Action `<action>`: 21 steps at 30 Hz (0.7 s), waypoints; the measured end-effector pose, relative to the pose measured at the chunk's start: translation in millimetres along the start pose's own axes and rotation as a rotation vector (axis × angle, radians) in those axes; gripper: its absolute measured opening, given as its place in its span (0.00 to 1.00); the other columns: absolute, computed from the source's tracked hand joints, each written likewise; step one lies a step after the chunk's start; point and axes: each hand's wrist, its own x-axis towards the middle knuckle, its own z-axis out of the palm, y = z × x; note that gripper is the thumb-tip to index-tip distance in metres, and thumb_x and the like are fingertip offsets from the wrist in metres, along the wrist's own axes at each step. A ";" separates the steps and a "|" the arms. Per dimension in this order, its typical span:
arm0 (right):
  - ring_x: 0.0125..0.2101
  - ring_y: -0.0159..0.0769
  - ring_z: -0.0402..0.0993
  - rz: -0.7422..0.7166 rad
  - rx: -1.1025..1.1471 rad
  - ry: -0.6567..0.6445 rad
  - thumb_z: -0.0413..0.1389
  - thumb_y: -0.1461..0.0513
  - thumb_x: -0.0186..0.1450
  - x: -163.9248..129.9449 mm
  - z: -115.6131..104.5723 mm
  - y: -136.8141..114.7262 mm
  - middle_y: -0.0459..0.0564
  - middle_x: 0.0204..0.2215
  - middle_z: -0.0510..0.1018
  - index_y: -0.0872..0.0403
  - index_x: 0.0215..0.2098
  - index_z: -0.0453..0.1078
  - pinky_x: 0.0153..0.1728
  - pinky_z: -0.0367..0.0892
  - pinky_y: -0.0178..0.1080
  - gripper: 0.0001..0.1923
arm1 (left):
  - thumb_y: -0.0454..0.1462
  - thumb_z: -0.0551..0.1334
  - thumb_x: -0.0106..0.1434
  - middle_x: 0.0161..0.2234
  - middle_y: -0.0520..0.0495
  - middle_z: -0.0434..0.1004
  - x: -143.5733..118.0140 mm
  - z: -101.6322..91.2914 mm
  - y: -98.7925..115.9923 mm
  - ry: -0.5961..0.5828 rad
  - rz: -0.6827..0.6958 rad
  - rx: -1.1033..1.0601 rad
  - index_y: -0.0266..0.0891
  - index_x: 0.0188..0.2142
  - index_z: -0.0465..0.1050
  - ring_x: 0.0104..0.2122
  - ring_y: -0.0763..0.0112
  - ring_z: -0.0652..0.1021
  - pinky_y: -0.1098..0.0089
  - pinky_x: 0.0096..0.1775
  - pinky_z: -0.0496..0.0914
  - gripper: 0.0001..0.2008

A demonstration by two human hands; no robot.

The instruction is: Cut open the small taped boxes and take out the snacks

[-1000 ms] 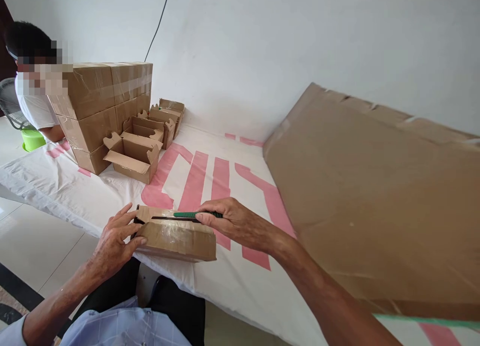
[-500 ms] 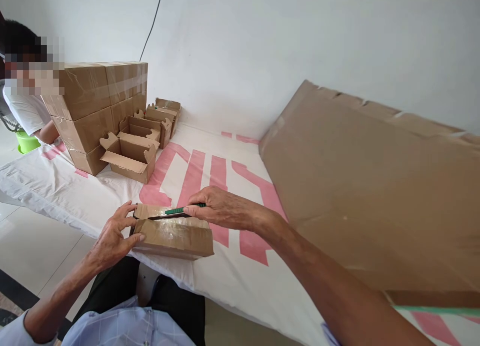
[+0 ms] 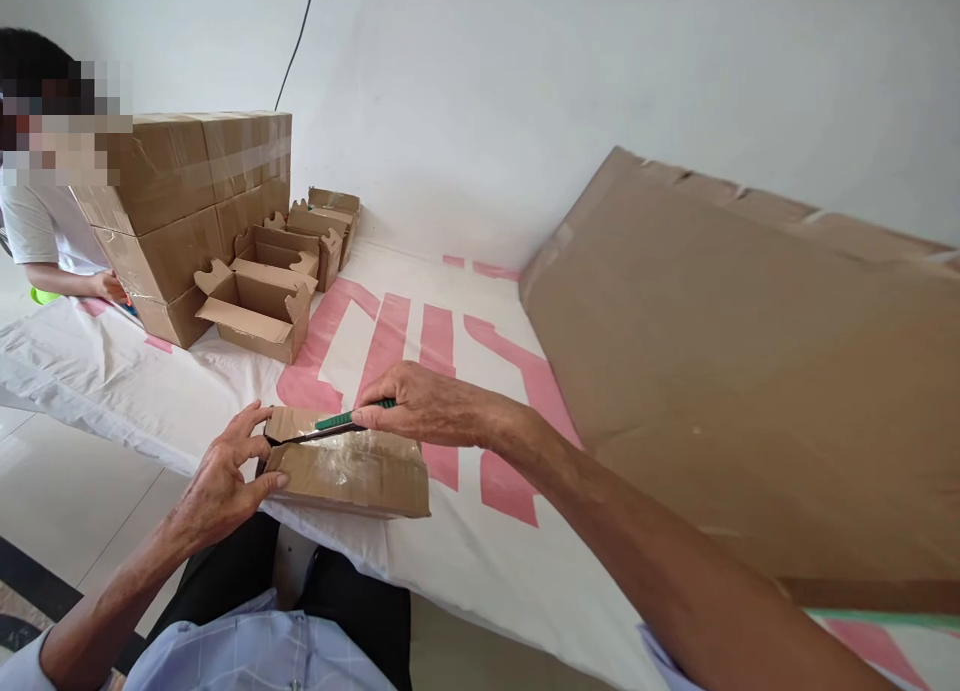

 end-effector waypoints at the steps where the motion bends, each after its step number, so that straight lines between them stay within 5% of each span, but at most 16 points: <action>1: 0.25 0.32 0.53 -0.021 -0.016 -0.004 0.50 0.49 0.68 0.1 2.4 -3.2 0.42 0.22 0.59 0.51 0.24 0.65 0.27 0.49 0.39 0.20 | 0.29 0.70 0.57 0.68 0.37 0.70 -0.9 -0.2 0.9 -0.003 0.001 0.001 0.40 0.29 0.76 0.72 0.39 0.62 0.40 0.67 0.64 0.06; 13: 0.25 0.36 0.62 0.096 -0.186 0.035 0.47 0.47 0.70 -20.9 2.6 -15.7 0.48 0.22 0.69 0.51 0.22 0.60 0.29 0.54 0.41 0.23 | 0.30 0.67 0.59 0.69 0.38 0.68 -5.2 4.6 -4.0 -0.028 -0.021 -0.071 0.41 0.29 0.74 0.72 0.39 0.62 0.37 0.66 0.65 0.06; 21: 0.23 0.34 0.56 0.165 -0.216 0.060 0.48 0.50 0.70 -14.2 11.5 -17.5 0.46 0.21 0.65 0.51 0.22 0.55 0.27 0.50 0.42 0.22 | 0.31 0.61 0.65 0.64 0.36 0.73 4.4 15.1 -11.4 0.079 0.023 -0.103 0.42 0.27 0.66 0.67 0.50 0.71 0.48 0.65 0.68 0.10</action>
